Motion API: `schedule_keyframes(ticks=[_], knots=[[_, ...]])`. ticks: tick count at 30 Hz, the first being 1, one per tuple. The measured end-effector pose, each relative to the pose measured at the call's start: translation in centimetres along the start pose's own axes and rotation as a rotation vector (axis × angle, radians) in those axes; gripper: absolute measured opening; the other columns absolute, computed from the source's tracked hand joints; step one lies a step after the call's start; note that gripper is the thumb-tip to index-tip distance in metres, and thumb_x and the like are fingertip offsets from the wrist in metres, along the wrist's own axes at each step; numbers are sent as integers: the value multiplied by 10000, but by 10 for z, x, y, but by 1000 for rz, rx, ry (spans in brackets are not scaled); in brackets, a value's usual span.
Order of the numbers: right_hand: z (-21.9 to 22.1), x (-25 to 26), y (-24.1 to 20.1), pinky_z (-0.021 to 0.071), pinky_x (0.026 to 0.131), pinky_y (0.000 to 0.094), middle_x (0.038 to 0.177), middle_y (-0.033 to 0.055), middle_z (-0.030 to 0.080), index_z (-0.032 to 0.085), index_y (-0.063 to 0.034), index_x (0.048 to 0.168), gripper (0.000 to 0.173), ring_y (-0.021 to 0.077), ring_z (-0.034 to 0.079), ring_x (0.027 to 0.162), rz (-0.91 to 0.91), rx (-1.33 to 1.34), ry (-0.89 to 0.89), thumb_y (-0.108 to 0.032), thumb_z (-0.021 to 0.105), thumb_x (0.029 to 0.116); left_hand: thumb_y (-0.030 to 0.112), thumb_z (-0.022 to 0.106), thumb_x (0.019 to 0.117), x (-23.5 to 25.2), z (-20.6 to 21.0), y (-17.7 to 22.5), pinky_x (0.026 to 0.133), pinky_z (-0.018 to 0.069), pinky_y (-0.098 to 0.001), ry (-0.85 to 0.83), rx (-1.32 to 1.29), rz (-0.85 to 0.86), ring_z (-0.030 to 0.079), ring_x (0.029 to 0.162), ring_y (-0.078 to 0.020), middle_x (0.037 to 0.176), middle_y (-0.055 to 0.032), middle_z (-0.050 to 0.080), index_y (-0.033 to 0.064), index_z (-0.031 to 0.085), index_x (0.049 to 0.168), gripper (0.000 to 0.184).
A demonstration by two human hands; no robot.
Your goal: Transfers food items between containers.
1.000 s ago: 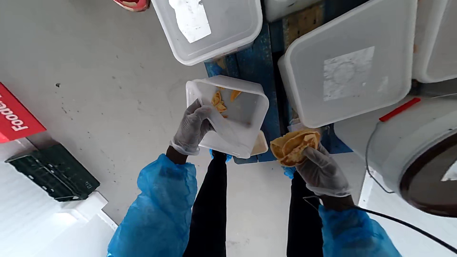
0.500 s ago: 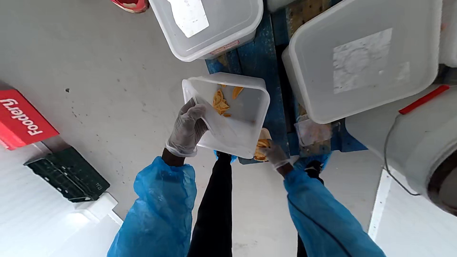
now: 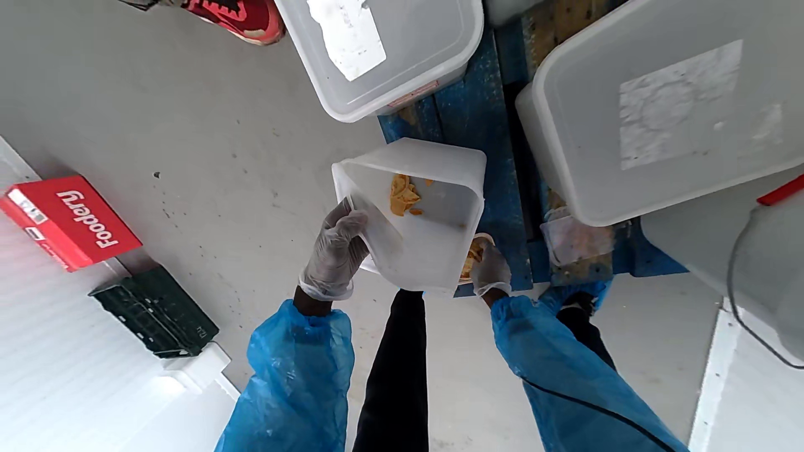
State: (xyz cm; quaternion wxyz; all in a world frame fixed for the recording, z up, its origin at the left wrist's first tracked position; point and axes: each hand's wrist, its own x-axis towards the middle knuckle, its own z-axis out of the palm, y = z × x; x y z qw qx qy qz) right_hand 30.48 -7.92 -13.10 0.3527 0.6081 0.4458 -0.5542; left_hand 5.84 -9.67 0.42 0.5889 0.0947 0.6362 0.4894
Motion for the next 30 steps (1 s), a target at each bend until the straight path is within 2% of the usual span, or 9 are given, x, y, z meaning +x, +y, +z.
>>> schedule_keyframes(ticks=[2,6,11,15,18,19,24,26,30], knots=[[37,32,27,517,983,618,1330,238,634,573,-36,1393,509,423,634,1204,-144,26,274,-166,724,926,153,521,962,0,-1,0,748,639,-274,11,-13,6,737,827,-79,941,11,748,149,635,1151,220],[49,44,30,516,1009,591,1393,270,566,494,-14,1448,794,422,593,1258,-135,-12,292,-244,864,783,171,540,953,2,-1,-2,748,640,-281,26,-12,-9,736,833,-88,948,-2,744,134,628,1160,227],[55,42,24,493,1029,609,1370,289,580,602,-6,1359,519,449,570,1277,-165,-7,303,-143,761,885,170,527,961,3,1,-1,756,640,-284,21,-4,-14,737,846,-91,965,2,746,144,618,1174,233],[56,41,32,459,1073,595,1348,259,611,591,-21,1394,560,425,573,1279,-214,3,207,-201,767,894,182,566,952,6,1,-2,756,640,-286,0,-20,13,738,843,-89,952,-1,751,145,649,1142,211],[45,29,31,515,949,621,1165,257,689,587,-28,1345,500,425,670,1102,-176,64,77,-253,740,925,159,533,957,7,3,-2,755,642,-285,5,-13,17,738,844,-88,959,0,750,144,637,1151,220],[42,28,31,513,943,626,1168,266,683,572,-27,1360,505,434,667,1098,-156,80,45,-252,725,935,151,520,960,7,4,-2,755,641,-281,4,-9,19,738,846,-83,961,7,750,149,636,1150,223],[47,35,37,478,1058,602,1449,275,542,423,7,1519,762,447,575,1289,-137,55,248,-132,782,862,128,488,962,6,5,0,749,637,-264,16,3,20,737,843,-73,954,15,752,155,639,1129,226],[13,-8,3,392,1153,544,1576,268,403,267,21,1593,784,418,460,1422,-43,11,90,-99,709,956,149,512,960,6,4,2,749,637,-266,10,15,19,737,842,-72,948,21,751,162,640,1128,212],[0,-48,-20,368,1163,554,1567,315,383,300,49,1576,717,462,424,1430,-39,93,127,2,664,960,176,543,949,6,5,1,738,639,-273,15,7,17,737,835,-77,942,19,748,161,636,1115,192]])
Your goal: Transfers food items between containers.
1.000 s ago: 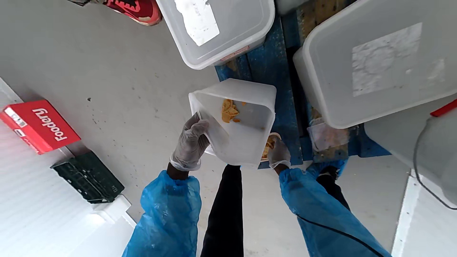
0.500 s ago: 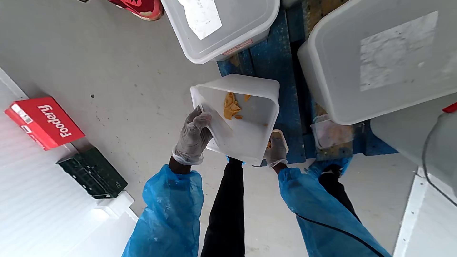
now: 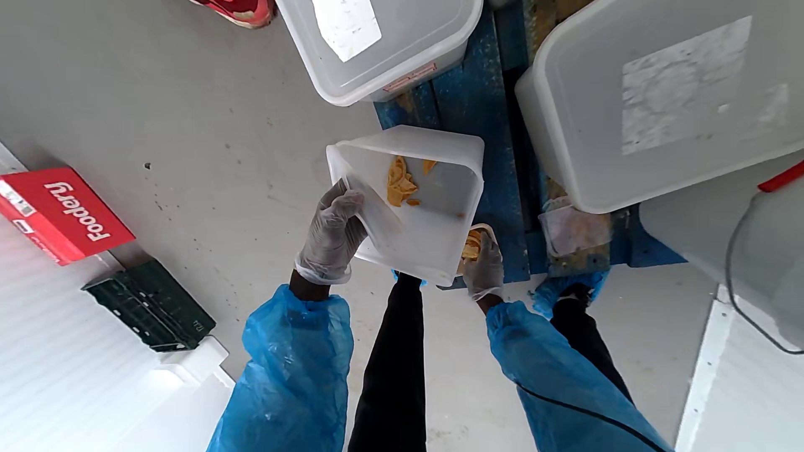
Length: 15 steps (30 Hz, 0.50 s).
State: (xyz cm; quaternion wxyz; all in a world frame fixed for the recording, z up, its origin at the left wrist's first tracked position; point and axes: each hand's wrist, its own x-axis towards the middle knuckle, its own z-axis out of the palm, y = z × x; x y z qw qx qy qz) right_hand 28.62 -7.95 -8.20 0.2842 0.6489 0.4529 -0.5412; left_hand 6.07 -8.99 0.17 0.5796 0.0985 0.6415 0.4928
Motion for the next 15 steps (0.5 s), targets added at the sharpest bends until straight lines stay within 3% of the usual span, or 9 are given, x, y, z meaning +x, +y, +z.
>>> schedule_keyframes(ticks=[2,3,4,6,8,12,15], knots=[[25,24,30,386,1158,549,1576,302,374,302,7,1589,738,452,429,1431,-89,-42,55,-59,683,961,166,526,953,0,0,-1,735,640,-274,2,-2,0,737,834,-80,946,13,745,154,631,1121,198],[55,45,57,455,1103,572,1492,308,484,426,-2,1537,731,467,519,1347,-183,9,256,-54,740,879,161,517,957,1,-1,-2,742,639,-278,-7,-4,3,735,838,-84,949,5,742,145,627,1128,204],[70,59,71,477,1081,582,1465,299,513,439,-22,1534,730,464,543,1320,-211,29,322,-63,744,872,160,515,958,1,-2,-2,750,639,-283,-14,-8,5,736,842,-90,952,-2,742,141,627,1132,208],[68,65,74,479,1077,579,1464,295,515,394,-32,1556,659,450,551,1322,-141,21,277,-70,659,953,168,522,963,0,-3,-2,749,641,-283,-11,-9,2,739,838,-92,948,-1,747,144,631,1131,203],[59,64,69,503,1031,595,1428,299,538,442,-40,1526,535,459,582,1274,-76,-1,224,-63,565,1006,167,507,964,0,-2,-1,745,642,-280,6,2,-8,739,835,-86,945,8,747,151,624,1131,204],[53,75,71,548,917,614,1318,228,638,623,-101,1380,396,426,646,1175,-25,-91,241,-72,575,988,168,514,965,-1,-3,-1,747,642,-282,1,-4,0,739,836,-88,948,1,746,143,623,1141,208],[51,79,74,551,868,630,1276,208,665,672,-112,1307,331,415,667,1129,-29,-103,256,-89,567,994,181,535,965,-1,-5,-2,750,642,-286,-15,-11,-2,739,842,-92,956,-5,745,139,622,1146,205]])
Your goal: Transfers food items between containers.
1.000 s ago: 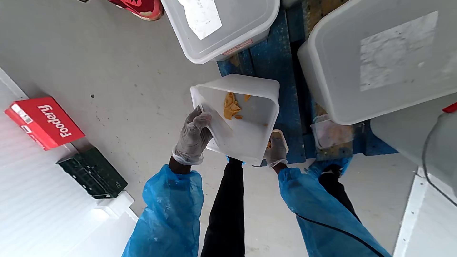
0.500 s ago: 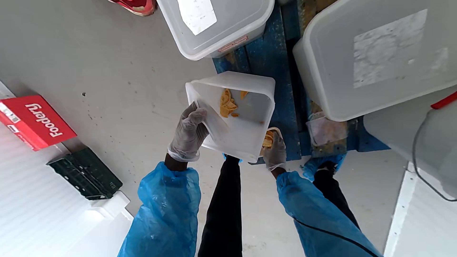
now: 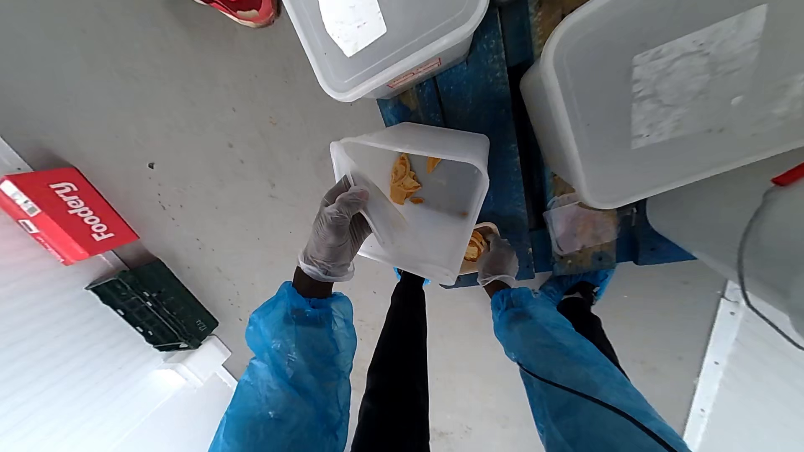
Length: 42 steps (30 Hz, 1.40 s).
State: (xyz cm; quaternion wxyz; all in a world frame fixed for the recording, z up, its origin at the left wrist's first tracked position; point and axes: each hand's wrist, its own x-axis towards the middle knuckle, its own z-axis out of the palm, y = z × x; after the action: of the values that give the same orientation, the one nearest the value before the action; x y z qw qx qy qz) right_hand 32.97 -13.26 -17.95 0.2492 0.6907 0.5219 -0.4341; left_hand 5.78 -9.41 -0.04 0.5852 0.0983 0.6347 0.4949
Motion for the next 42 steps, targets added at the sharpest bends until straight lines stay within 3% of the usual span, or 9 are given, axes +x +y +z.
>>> schedule_keyframes(ticks=[20,22,24,28,31,33,36,39,42], knots=[[-21,2,19,519,888,649,1176,280,657,636,20,1210,356,461,651,1080,99,199,83,-140,739,909,165,485,966,-5,-2,1,732,638,-281,25,56,-22,730,820,-87,942,1,737,134,618,1159,236],[-58,-32,5,566,801,578,1073,214,680,622,-8,1214,343,371,681,943,-39,410,219,-135,723,912,176,505,945,-6,-3,0,719,637,-281,24,59,-42,727,805,-87,930,-1,739,127,621,1151,241],[-104,-73,-22,608,746,377,1016,79,678,615,-65,1187,263,178,687,866,-292,627,305,-127,696,945,198,543,943,-9,-4,-2,720,636,-277,-7,46,-35,727,809,-81,941,5,745,141,629,1168,248],[-157,-112,-94,622,857,388,1130,52,717,659,-73,1226,238,157,715,969,-589,749,-239,-108,507,1047,220,514,1026,-25,9,3,695,597,-197,-58,105,-89,694,803,-15,949,73,716,220,627,1187,197],[-105,-55,-151,552,973,454,1285,164,665,592,-14,1369,346,258,667,1133,-413,629,-481,-111,496,1051,131,463,1019,-23,19,6,705,610,-230,-60,105,-156,697,809,-46,956,48,715,173,614,1194,235],[-71,-16,-183,501,1010,556,1309,254,640,582,31,1377,396,381,632,1189,-271,424,-456,-155,586,1028,90,453,1013,-23,22,7,700,605,-231,-55,111,-203,693,813,-54,966,35,711,152,605,1211,258],[-20,22,-200,469,1068,563,1344,249,621,595,21,1357,445,386,591,1264,-222,288,-391,-282,617,1031,75,474,993,-23,16,1,721,599,-251,-74,96,-224,688,833,-75,981,2,705,121,600,1238,279],[-28,18,-210,402,1149,532,1452,279,545,506,58,1447,442,399,514,1379,-403,-63,-421,-145,536,1056,98,514,982,-22,4,-5,755,598,-254,-148,64,-167,687,855,-72,981,-3,707,105,604,1222,256],[-48,4,-229,339,1175,556,1494,304,491,484,109,1437,456,414,450,1430,-284,-372,-497,-162,502,1072,76,529,988,-26,-2,-6,800,602,-251,-193,18,-156,696,901,-62,1020,9,716,112,597,1245,268]])
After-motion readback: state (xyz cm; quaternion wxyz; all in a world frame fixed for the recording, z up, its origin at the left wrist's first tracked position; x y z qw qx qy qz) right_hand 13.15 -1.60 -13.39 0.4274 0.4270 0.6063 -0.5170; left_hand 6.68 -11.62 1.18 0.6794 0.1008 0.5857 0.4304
